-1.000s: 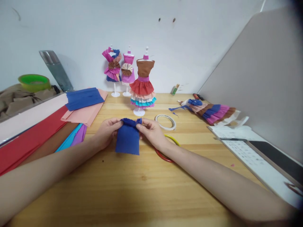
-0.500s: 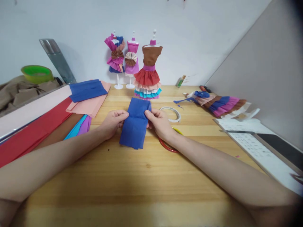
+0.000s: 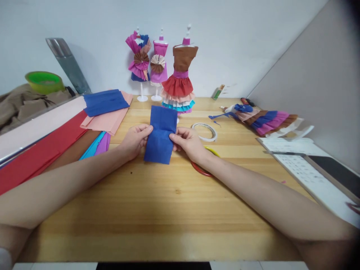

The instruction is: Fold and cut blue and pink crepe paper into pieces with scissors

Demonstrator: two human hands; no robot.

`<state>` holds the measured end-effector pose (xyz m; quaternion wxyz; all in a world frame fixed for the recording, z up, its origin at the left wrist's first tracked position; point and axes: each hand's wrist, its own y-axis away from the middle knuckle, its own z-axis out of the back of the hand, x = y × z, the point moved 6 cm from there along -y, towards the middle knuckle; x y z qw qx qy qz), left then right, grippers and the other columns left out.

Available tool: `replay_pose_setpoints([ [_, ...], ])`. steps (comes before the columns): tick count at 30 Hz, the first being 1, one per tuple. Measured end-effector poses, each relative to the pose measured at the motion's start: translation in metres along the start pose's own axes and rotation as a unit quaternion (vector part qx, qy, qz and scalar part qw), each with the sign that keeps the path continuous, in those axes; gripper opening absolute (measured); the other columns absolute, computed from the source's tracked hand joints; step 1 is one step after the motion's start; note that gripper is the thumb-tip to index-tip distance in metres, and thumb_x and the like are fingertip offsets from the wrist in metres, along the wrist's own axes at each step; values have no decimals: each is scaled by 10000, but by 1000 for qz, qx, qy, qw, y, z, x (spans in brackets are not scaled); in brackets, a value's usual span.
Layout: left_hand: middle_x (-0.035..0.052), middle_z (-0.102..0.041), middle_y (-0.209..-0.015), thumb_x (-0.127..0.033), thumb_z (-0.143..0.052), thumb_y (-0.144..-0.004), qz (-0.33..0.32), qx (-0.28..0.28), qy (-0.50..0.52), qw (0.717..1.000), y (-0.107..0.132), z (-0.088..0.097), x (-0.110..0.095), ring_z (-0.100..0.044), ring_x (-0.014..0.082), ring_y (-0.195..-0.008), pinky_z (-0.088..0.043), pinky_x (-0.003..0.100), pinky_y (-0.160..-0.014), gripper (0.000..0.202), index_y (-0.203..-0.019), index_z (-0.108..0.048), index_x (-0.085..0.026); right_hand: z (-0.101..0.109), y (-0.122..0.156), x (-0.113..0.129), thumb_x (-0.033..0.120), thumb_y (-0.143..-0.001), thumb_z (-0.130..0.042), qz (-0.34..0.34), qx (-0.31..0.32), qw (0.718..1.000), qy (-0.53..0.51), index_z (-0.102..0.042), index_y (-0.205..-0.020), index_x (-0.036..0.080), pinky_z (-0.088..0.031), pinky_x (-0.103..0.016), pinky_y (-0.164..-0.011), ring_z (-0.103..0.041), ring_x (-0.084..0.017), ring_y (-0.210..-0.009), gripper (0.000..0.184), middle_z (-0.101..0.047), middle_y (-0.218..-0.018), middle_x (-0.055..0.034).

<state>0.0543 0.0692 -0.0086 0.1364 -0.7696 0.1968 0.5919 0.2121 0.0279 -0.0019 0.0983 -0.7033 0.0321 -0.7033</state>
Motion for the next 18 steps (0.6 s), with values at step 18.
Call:
replay_pose_setpoints([
  [18,104,-725,-1039,-585,-702,-792,-61,88,-91,990,22,-28,-2,-662,280,-1052,-527,390,-906,462,-992,-694,-168,0,-1,3,649,-662,-787,34,-7,998,-45,-486,-541,192,-271,-237,-484,-349,-70,-474,560,-447,-498,70],
])
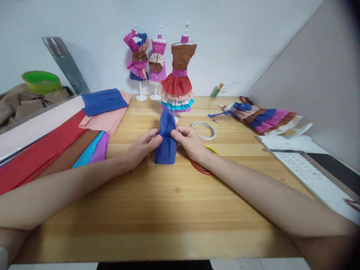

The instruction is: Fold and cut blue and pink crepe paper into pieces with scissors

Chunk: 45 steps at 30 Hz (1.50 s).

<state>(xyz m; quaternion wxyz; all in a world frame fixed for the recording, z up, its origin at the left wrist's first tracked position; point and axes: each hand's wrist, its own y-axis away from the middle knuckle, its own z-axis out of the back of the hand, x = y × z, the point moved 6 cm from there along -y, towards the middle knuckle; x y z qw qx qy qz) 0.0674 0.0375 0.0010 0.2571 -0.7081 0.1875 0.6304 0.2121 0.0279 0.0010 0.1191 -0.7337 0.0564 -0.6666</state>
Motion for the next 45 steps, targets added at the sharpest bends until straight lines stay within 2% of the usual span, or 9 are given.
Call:
replay_pose_setpoints([
  [2,118,-728,-1078,-614,-730,-752,0,46,35,998,3,-10,-3,-632,321,-1138,-507,405,-947,542,-1066,-698,-174,-1,0,0,643,-660,-788,-4,15,1000,5,-492,-533,190,-279,-238,-494,-353,-72,-482,556,-457,-503,65],
  [5,126,-746,-1045,-523,-835,-667,39,41,91,994,4,-14,-2,-672,331,-1071,-535,390,-879,557,-1075,-700,-168,-2,1,-1,617,-657,-796,-17,24,999,13,-518,-538,189,-304,-244,-506,-381,-82,-492,524,-484,-512,54],
  [10,118,-775,-910,-279,-798,-710,116,-84,150,978,2,1,10,-727,285,-883,-563,400,-827,295,-951,-720,-130,8,2,-7,537,-673,-788,-20,-33,999,-25,-590,-646,206,-371,-261,-523,-452,-115,-514,387,-541,-570,41],
  [15,102,-778,-982,-190,-641,-826,120,-211,217,945,-4,22,15,-726,240,-943,-565,385,-907,203,-1012,-704,-142,21,-2,-6,419,-666,-745,3,-112,992,-50,-596,-701,229,-373,-264,-484,-443,-127,-494,244,-524,-564,44],
  [19,89,-774,-961,-161,-578,-875,130,-262,257,921,-12,37,15,-720,222,-983,-565,362,-934,154,-989,-681,-148,22,-5,-3,344,-652,-703,8,-115,992,-53,-561,-646,226,-330,-258,-431,-418,-113,-432,185,-484,-505,52],
  [27,89,-775,-1007,-148,-539,-906,110,-251,266,924,-14,39,6,-720,221,-1014,-568,360,-945,268,-1147,-657,-140,23,-6,-6,321,-642,-676,-6,-115,992,-46,-555,-642,223,-318,-252,-395,-427,-106,-402,156,-497,-483,56],
  [35,110,-768,-1048,-166,-568,-889,96,-233,251,935,-15,40,8,-722,235,-1011,-572,366,-933,304,-1178,-653,-121,21,-6,-3,348,-643,-713,-7,-111,991,-74,-549,-656,228,-314,-250,-390,-408,-105,-404,204,-472,-497,60],
  [41,68,-780,-949,-186,-607,-857,102,-232,249,935,-18,46,9,-727,205,-950,-571,314,-890,203,-1034,-701,-153,24,-11,-6,506,-698,-690,-27,-113,976,-185,-461,-631,230,-344,-247,-377,-427,-112,-414,365,-450,-509,42],
  [45,34,-760,-792,-162,-590,-845,119,-205,237,942,-21,48,8,-724,181,-819,-573,284,-807,148,-909,-724,-158,26,-13,-7,302,-639,-677,-47,-110,975,-189,-508,-711,236,-366,-234,-386,-388,-108,-413,196,-406,-490,72],
])
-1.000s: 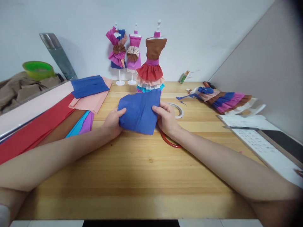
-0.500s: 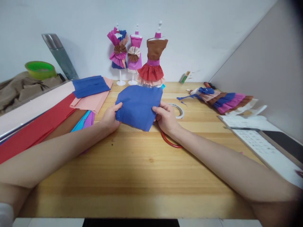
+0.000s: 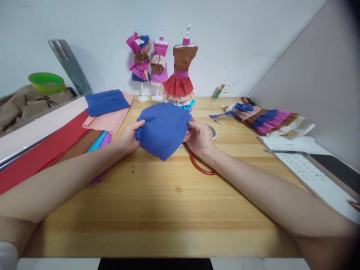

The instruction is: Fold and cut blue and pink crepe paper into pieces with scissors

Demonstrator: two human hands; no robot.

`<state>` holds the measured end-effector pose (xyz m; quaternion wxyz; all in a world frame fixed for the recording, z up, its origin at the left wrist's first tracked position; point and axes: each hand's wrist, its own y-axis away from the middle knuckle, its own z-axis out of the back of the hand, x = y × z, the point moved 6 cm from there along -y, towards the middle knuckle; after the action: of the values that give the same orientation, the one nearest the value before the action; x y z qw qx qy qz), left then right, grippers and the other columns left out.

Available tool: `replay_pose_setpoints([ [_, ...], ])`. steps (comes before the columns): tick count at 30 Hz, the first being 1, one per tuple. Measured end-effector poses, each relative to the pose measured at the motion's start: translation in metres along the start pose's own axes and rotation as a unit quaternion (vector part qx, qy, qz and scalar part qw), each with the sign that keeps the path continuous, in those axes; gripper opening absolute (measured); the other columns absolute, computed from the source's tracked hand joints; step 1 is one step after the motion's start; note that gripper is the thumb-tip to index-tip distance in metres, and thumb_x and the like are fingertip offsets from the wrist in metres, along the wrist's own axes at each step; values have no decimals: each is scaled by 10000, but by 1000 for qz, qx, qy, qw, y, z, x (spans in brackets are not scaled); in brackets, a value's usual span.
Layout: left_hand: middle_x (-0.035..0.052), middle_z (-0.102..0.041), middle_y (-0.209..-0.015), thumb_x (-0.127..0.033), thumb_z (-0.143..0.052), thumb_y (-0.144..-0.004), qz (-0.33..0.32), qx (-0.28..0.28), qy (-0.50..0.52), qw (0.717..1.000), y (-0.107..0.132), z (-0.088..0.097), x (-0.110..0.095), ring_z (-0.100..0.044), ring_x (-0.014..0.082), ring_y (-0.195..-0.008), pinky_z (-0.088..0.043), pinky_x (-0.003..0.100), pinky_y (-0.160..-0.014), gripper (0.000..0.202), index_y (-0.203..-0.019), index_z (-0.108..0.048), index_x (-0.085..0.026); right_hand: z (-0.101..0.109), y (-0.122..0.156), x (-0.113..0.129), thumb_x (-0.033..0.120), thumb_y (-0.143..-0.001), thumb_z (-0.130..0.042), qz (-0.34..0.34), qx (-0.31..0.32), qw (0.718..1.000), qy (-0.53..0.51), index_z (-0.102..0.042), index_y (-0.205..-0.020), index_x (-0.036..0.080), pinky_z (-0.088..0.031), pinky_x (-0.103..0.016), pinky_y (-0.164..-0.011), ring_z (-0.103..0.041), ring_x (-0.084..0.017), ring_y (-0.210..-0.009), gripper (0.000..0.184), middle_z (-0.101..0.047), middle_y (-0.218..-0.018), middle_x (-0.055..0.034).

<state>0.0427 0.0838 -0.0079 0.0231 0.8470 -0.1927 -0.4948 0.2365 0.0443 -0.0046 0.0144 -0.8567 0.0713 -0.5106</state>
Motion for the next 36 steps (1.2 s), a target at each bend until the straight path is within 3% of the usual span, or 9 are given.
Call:
replay_pose_setpoints([
  [4,29,-745,-761,-164,-604,-816,2,34,-44,998,-3,-1,-2,-718,182,-806,-556,285,-801,143,-892,-725,-169,-4,3,5,165,-579,-595,19,15,1000,13,-601,-947,259,-380,-219,-434,-367,-97,-435,379,-417,-531,99],
  [10,41,-746,-762,-176,-641,-793,3,26,-95,995,-5,3,-7,-708,201,-788,-559,312,-770,152,-910,-738,-162,0,4,12,388,-726,-556,61,5,996,63,-630,-1125,237,-475,-306,-579,-562,-166,-575,433,-578,-641,29],
  [15,41,-726,-690,-192,-720,-745,-10,59,-146,987,-8,3,-10,-649,152,-594,-515,247,-596,113,-833,-759,-133,-6,7,5,312,-696,-689,45,30,992,114,-611,-1234,278,-419,-264,-521,-537,-137,-533,544,-664,-717,29],
  [21,72,-768,-768,-173,-742,-735,-1,65,-169,983,-5,3,-7,-687,165,-624,-548,269,-657,138,-864,-780,-145,-25,22,9,381,-628,-862,80,93,979,164,-540,-1332,374,-523,-272,-634,-666,-182,-842,773,-700,-1089,-22],
  [23,69,-774,-786,-151,-714,-757,7,62,-155,986,-5,3,-7,-694,165,-630,-559,273,-664,130,-872,-775,-147,-28,25,9,378,-611,-886,84,119,973,180,-583,-1288,362,-545,-283,-663,-673,-190,-878,743,-695,-1103,-26],
  [28,64,-763,-726,-121,-688,-760,31,18,-108,994,-7,4,-10,-700,178,-614,-588,298,-664,94,-826,-753,-135,-27,25,-4,420,-755,-791,79,190,952,227,-710,-1074,271,-581,-321,-724,-685,-178,-789,362,-724,-956,-31],
  [30,66,-771,-744,-127,-700,-754,42,2,-109,993,-7,6,-11,-711,186,-632,-599,312,-686,114,-855,-751,-139,-24,23,-6,406,-794,-756,98,192,947,238,-682,-1161,274,-587,-309,-722,-687,-157,-762,397,-726,-1030,-36],
  [33,74,-782,-783,-153,-704,-762,84,-6,-132,988,-5,8,-10,-731,209,-677,-609,333,-710,147,-901,-753,-159,-24,23,-3,338,-811,-739,153,203,929,269,-503,-1418,314,-593,-280,-714,-707,-148,-820,652,-660,-1285,-60],
  [36,96,-773,-741,-206,-706,-764,111,-9,-157,981,-5,12,-9,-733,268,-659,-618,415,-701,135,-884,-753,-168,-31,28,1,250,-868,-650,210,250,879,347,-473,-1462,303,-595,-286,-760,-717,-171,-935,623,-640,-1347,-67],
])
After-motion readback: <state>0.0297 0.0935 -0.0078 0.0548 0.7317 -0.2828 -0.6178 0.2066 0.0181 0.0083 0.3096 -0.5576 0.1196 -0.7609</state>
